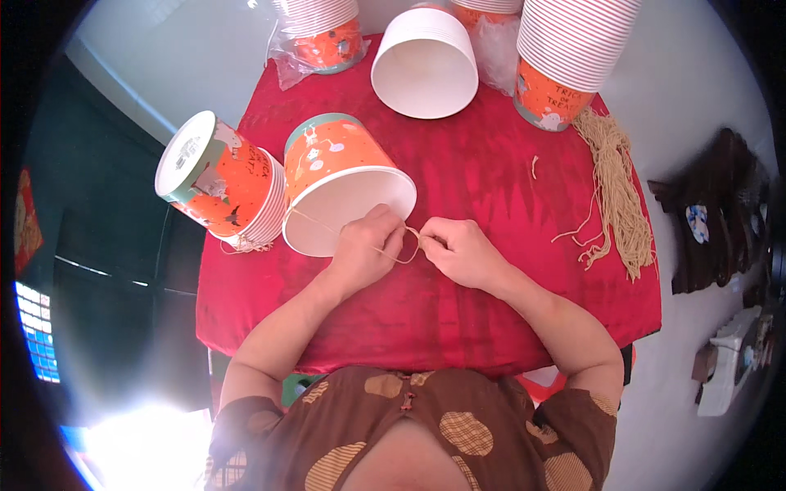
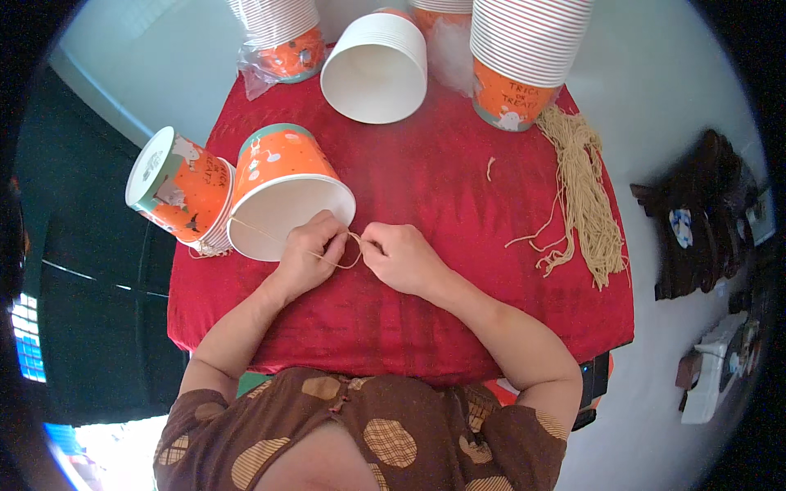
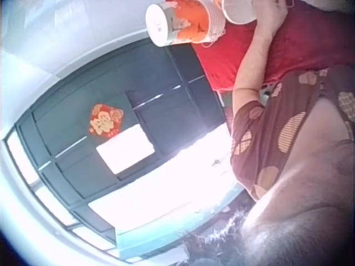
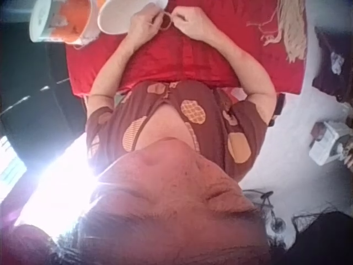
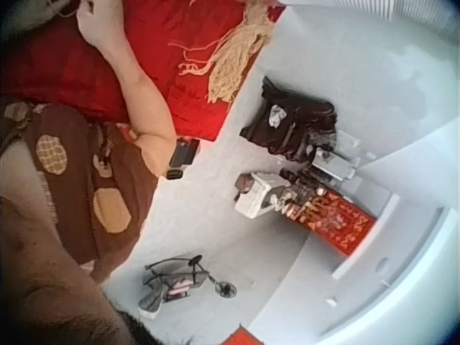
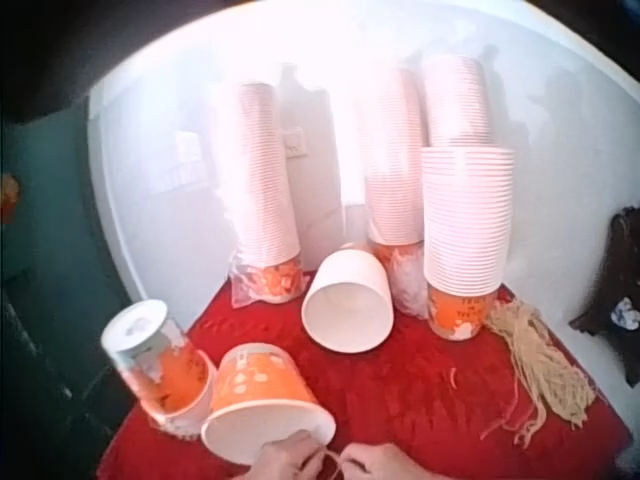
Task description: Threading string through holes in paper buckets to create handles.
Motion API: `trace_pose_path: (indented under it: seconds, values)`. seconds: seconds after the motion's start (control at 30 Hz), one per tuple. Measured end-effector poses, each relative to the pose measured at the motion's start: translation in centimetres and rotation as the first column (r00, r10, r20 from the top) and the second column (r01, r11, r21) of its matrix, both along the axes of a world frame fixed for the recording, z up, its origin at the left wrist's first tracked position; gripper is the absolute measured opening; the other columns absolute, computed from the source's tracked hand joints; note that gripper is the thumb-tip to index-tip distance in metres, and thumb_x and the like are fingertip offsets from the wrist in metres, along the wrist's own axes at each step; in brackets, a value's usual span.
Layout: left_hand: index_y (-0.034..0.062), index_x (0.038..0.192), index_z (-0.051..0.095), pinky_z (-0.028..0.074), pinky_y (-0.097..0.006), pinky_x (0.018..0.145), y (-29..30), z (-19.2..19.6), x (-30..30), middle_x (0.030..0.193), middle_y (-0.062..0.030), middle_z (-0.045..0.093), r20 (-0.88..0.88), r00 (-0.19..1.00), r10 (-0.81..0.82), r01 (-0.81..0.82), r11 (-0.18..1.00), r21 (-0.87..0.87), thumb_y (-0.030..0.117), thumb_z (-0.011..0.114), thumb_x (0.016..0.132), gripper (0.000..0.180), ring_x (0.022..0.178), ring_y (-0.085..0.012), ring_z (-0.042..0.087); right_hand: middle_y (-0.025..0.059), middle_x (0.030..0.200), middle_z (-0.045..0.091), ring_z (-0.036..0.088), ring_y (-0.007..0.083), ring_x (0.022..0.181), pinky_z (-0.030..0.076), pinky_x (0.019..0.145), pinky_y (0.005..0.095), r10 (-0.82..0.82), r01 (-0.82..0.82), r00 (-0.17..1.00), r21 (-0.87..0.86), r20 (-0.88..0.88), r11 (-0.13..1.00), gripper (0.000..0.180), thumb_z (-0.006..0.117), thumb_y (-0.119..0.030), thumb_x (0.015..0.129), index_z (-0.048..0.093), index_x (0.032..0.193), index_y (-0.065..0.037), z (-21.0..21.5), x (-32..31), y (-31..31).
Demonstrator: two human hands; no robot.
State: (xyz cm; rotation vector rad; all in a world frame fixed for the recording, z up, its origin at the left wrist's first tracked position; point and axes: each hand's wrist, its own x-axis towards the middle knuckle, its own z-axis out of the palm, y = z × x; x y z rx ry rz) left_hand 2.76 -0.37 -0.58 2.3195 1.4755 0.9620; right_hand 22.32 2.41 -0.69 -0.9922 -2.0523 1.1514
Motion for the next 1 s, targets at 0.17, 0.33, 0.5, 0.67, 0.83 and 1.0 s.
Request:
trace_pose_path:
  seconds: [0.17,0.33,0.5,0.67,0.83,1.0]
  values:
    - [0.0002,0.083,0.061,0.048,-0.040,0.062,-0.4,1.0,-0.7,0.081,-0.0148,0.060,0.215,0.977,-0.001,0.027,0.993,-0.119,0.005,0.061,0.086,0.006,0.071,-0.0323,0.061,0.0166,0.071,0.062,0.065,0.0301,0.064,0.051,0.057,0.0393,-0.164,0.188,0.973,0.150,-0.160,0.971,0.018,0.060,-0.005,0.085,0.057,0.103,-0.001,-0.5,0.0,-0.2]
    - [-0.0001,0.085,0.062,0.048,-0.040,0.064,-0.7,1.3,-1.2,0.081,-0.0152,0.061,0.273,0.962,0.008,0.016,0.996,-0.086,0.008,0.060,0.088,0.009,0.072,-0.0321,0.062,0.0132,0.084,0.058,0.062,0.0290,0.065,0.051,0.054,0.0380,0.029,0.009,0.998,0.625,-0.050,0.781,0.038,0.066,0.000,0.074,0.054,0.110,-0.003,1.3,-0.6,-1.5]
    - [-0.0005,0.086,0.063,0.049,-0.041,0.067,-0.6,2.1,-1.0,0.083,-0.0172,0.063,0.283,0.959,-0.027,0.075,0.985,-0.158,0.009,0.057,0.088,0.012,0.076,-0.0344,0.063,0.0116,0.081,0.056,0.060,0.0264,0.060,0.050,0.050,0.0378,-0.004,-0.052,0.997,0.758,0.071,0.650,0.026,0.069,0.001,0.073,0.057,0.095,-0.004,2.3,-1.6,-2.2]
    - [-0.0010,0.086,0.065,0.049,-0.040,0.067,-0.5,5.0,-1.3,0.078,-0.0178,0.064,0.122,0.987,-0.101,0.125,0.968,-0.215,0.010,0.060,0.087,0.012,0.074,-0.0308,0.063,0.0097,0.077,0.053,0.057,0.0248,0.057,0.046,0.048,0.0358,0.006,0.021,0.999,0.742,-0.034,0.670,0.014,0.070,-0.002,0.077,0.059,0.086,-0.003,3.3,-1.3,-2.4]
    - [-0.0005,0.084,0.066,0.049,-0.042,0.067,-0.9,9.1,-1.3,0.077,-0.0203,0.064,-0.113,0.968,-0.224,0.195,0.954,-0.226,0.012,0.059,0.085,0.015,0.073,-0.0354,0.063,0.0094,0.071,0.052,0.050,0.0175,0.050,0.038,0.044,0.0298,0.051,0.144,0.959,0.635,-0.279,0.759,0.014,0.066,0.009,0.075,0.058,0.082,-0.002,7.5,-1.1,-3.7]
    - [-0.0004,0.081,0.064,0.048,-0.042,0.064,-1.3,12.5,-1.1,0.073,-0.0210,0.062,-0.171,0.917,-0.360,0.310,0.915,-0.259,0.012,0.056,0.084,0.015,0.069,-0.0366,0.062,0.0034,0.071,0.050,0.046,0.0084,0.056,0.035,0.050,0.0238,0.067,0.164,0.937,0.602,-0.342,0.781,0.011,0.061,0.009,0.081,0.055,0.079,-0.001,10.7,-1.0,-3.3]
